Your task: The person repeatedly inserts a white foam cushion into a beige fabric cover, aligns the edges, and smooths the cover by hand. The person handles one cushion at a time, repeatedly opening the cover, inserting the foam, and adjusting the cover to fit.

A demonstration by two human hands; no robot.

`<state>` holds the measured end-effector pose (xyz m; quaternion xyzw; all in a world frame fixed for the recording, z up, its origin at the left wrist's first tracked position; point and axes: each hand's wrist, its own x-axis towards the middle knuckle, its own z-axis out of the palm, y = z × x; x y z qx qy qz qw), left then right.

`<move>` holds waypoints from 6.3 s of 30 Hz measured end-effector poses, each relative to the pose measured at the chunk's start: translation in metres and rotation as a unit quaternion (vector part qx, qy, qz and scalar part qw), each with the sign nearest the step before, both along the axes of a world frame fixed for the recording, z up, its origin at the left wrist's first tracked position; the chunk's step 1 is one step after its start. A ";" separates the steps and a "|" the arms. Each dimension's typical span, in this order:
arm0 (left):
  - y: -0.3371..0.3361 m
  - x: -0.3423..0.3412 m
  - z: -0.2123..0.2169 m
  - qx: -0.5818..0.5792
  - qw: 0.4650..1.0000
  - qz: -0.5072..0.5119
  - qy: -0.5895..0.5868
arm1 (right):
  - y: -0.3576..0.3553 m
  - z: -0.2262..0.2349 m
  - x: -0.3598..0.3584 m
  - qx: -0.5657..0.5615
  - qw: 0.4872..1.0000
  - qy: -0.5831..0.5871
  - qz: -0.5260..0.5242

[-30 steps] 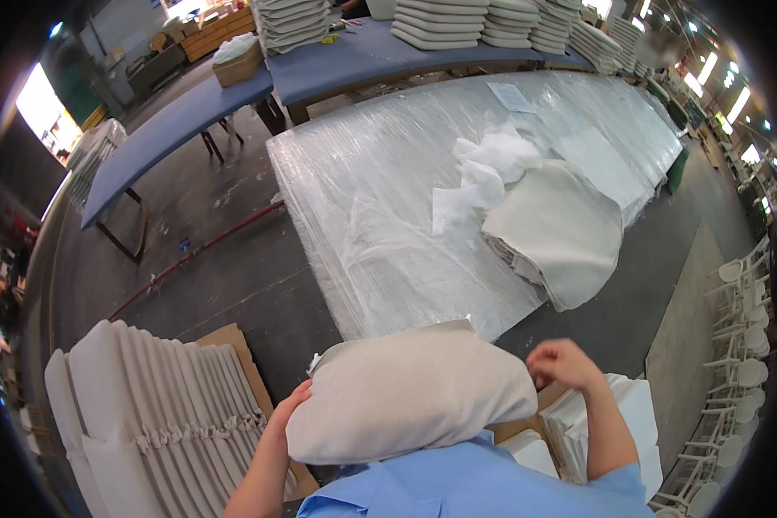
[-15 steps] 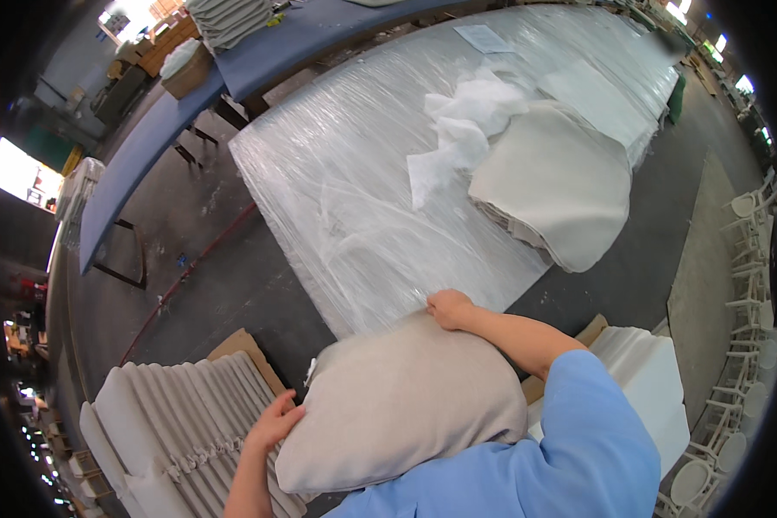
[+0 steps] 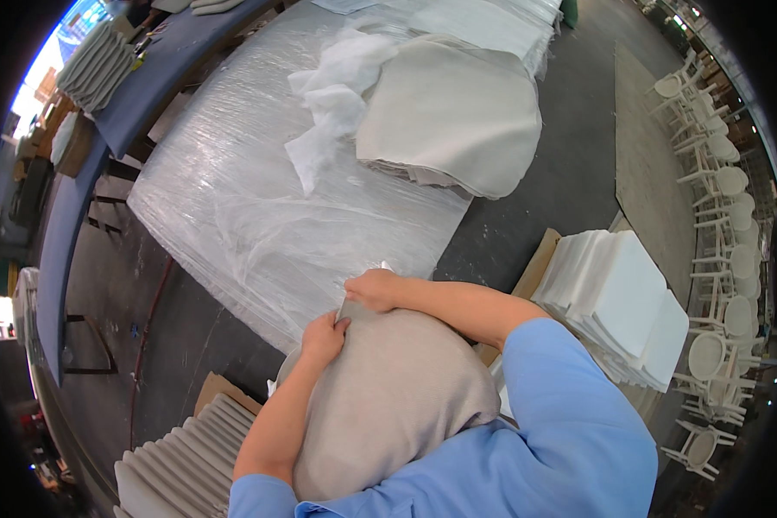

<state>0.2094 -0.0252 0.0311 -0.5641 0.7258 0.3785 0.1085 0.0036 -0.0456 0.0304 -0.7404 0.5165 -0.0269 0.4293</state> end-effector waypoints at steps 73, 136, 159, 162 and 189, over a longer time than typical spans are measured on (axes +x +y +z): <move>0.068 0.170 0.148 0.193 0.947 0.176 0.187 | 0.081 0.059 -0.096 0.057 0.832 -0.407 -0.372; 0.004 0.060 0.316 -0.182 0.939 -0.290 0.021 | 0.150 -0.025 0.042 0.120 0.654 -0.278 -0.694; -0.038 0.067 0.332 -0.181 0.741 -0.629 0.152 | 0.214 0.012 0.168 0.114 0.338 -0.492 -0.795; -0.033 0.062 0.298 -0.138 0.737 -0.652 0.112 | 0.221 -0.023 0.170 0.213 0.363 -0.462 -0.781; -0.070 -0.024 0.163 0.311 0.819 -0.482 -0.023 | 0.233 -0.061 0.197 0.065 0.220 -0.445 -0.865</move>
